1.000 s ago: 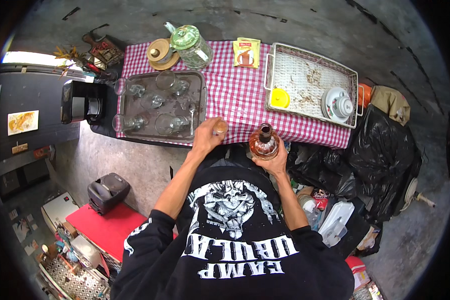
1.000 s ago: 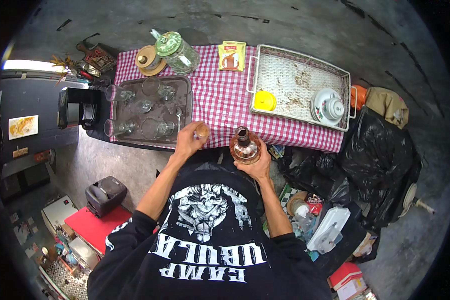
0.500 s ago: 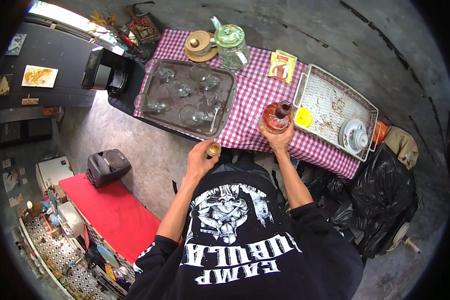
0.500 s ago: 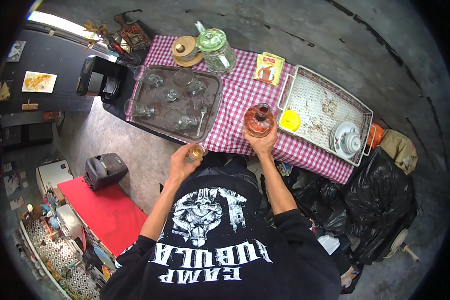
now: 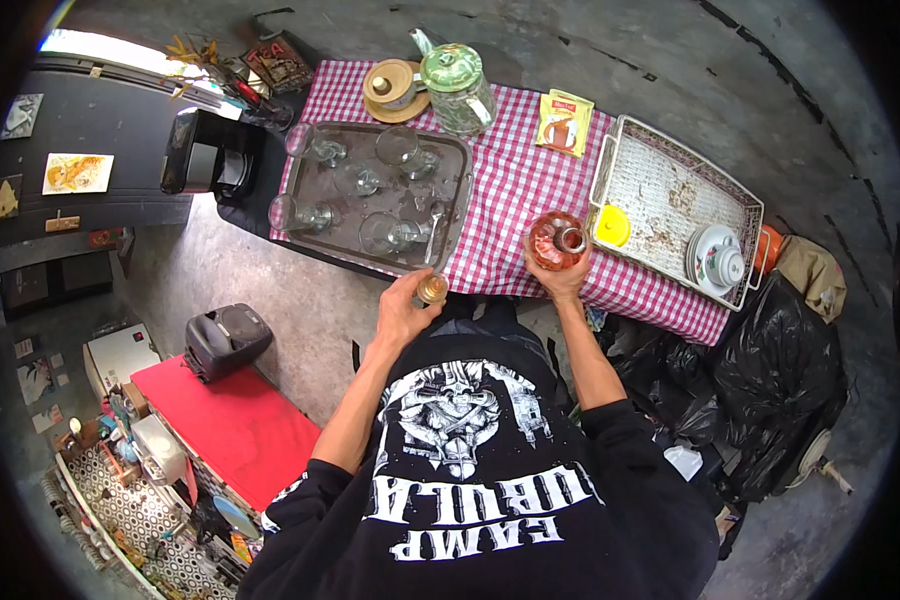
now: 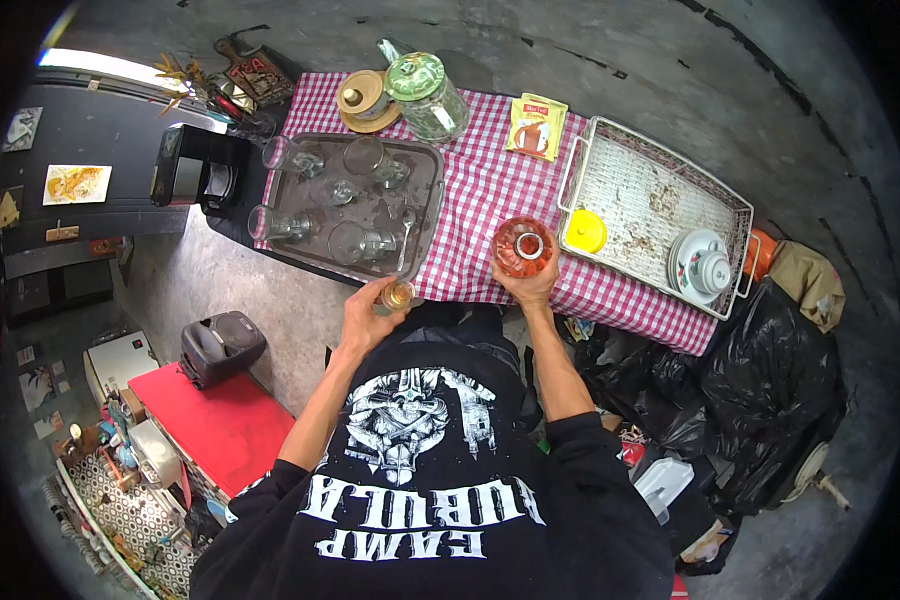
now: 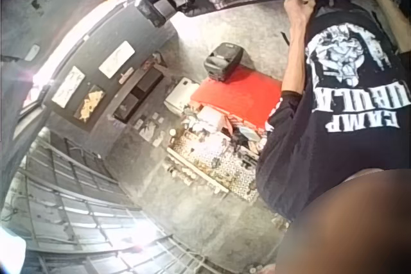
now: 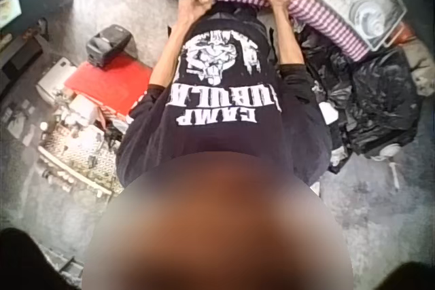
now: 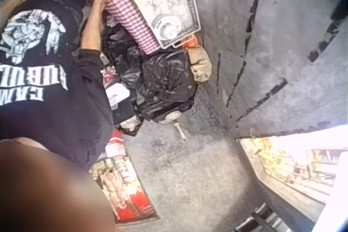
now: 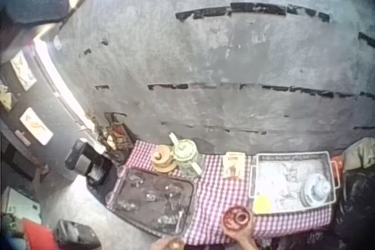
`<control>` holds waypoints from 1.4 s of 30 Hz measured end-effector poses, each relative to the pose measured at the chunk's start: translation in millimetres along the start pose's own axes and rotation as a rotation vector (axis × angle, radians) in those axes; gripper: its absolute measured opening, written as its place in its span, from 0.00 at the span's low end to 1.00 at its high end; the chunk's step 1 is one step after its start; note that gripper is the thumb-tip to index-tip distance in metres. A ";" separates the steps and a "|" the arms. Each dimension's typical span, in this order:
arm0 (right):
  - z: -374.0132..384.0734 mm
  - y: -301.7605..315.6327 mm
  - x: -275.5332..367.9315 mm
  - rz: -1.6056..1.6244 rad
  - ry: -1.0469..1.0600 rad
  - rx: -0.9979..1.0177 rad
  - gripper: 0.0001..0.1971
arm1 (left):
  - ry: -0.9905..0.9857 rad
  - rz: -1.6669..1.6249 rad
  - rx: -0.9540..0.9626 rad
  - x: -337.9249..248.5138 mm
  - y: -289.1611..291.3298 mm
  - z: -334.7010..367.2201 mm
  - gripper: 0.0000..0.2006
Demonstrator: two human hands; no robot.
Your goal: Preparing and pouring liquid from a bottle into small glasses on a tray.
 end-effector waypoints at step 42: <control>5.9 9.0 -22.5 -0.230 -0.066 0.261 0.51 | 0.005 -0.028 0.043 -7.3 -4.5 5.7 0.28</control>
Point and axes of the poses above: each hand's wrist, its own z-axis towards the middle knuckle, its own y-axis out of the back of the hand, x = y × z, the point moved 1 cm from there along z, towards the middle knuckle, and after that the axes turned 15 degrees about -y, right-handed, at the moved point
